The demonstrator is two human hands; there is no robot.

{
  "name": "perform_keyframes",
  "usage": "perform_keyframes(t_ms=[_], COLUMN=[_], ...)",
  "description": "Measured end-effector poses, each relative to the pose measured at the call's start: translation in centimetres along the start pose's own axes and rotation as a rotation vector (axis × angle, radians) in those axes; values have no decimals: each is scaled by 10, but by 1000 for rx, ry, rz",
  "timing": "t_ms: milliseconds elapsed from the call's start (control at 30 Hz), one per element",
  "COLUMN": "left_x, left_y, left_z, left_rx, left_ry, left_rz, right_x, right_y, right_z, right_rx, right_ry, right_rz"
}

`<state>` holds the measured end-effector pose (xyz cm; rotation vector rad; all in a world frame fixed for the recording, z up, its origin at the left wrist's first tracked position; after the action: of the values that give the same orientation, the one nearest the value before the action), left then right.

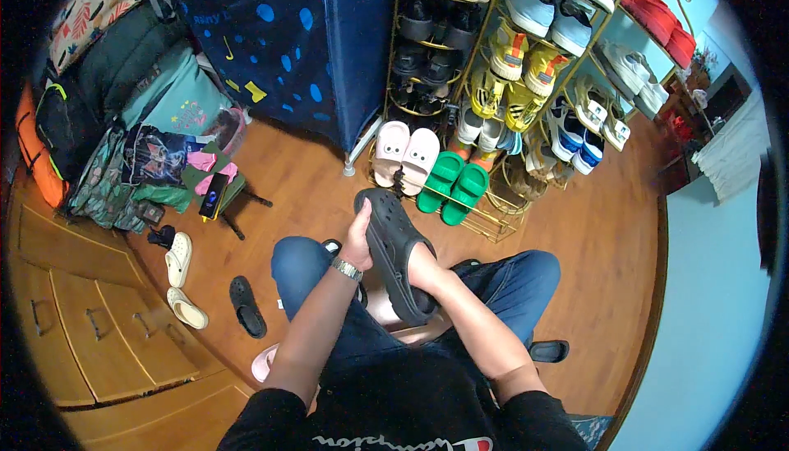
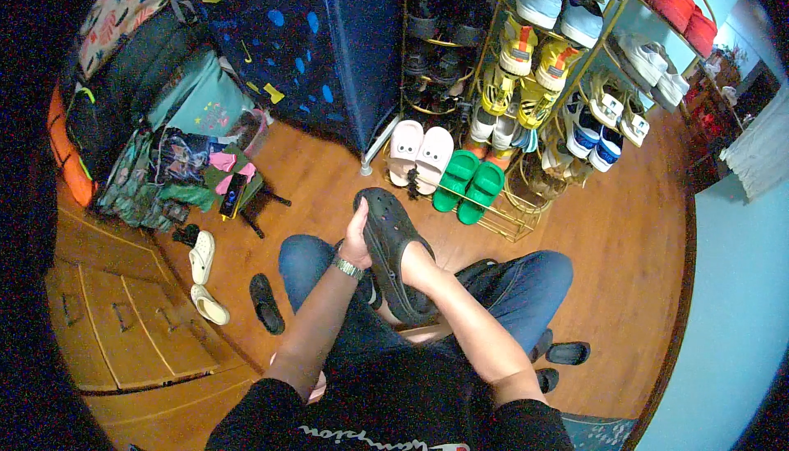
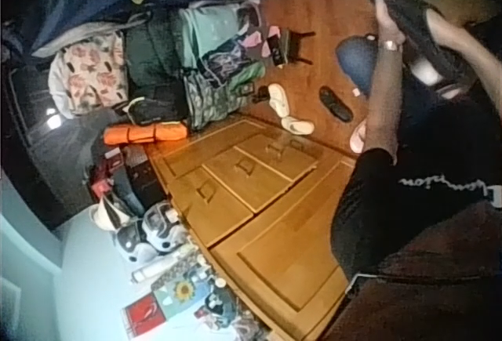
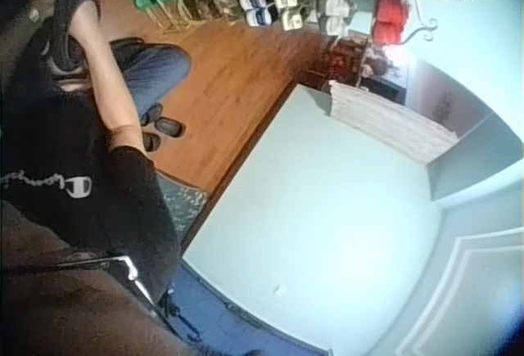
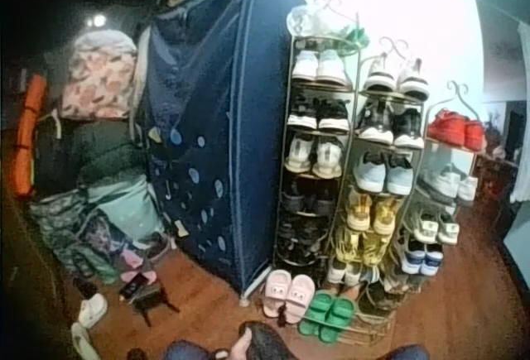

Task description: The person wipes a clog-style shoe with a cloth, cleaning the upper surface and the side of the sole.

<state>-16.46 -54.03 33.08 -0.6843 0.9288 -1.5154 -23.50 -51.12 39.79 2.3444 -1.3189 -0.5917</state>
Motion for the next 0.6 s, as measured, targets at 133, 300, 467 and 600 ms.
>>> perform_keyframes(t_ms=[133,300,467,600], left_x=[-3,-3,-4,-2], left_y=[8,11,6,2], left_z=[-16,-31,-19,-11], left_rx=[-22,6,21,1], left_ry=[43,128,67,-16], left_rz=[-65,-28,-3,-82], right_x=[-16,7,-11,-20], right_y=[-12,-38,-7,-2], right_z=[21,68,10,-2], right_rx=[396,29,67,134], right_ry=[-120,-114,-197,-178], right_rz=[119,296,-27,13])
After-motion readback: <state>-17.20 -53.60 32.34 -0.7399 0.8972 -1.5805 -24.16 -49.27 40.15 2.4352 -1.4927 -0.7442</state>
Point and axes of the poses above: each hand's wrist, its own x-axis towards the middle knuckle, its own y-axis out of the back of the hand, z = x × y, the point moved 9 cm from there along x, towards the middle knuckle, and after that the axes turned 14 degrees about -y, right-handed, at the moved point
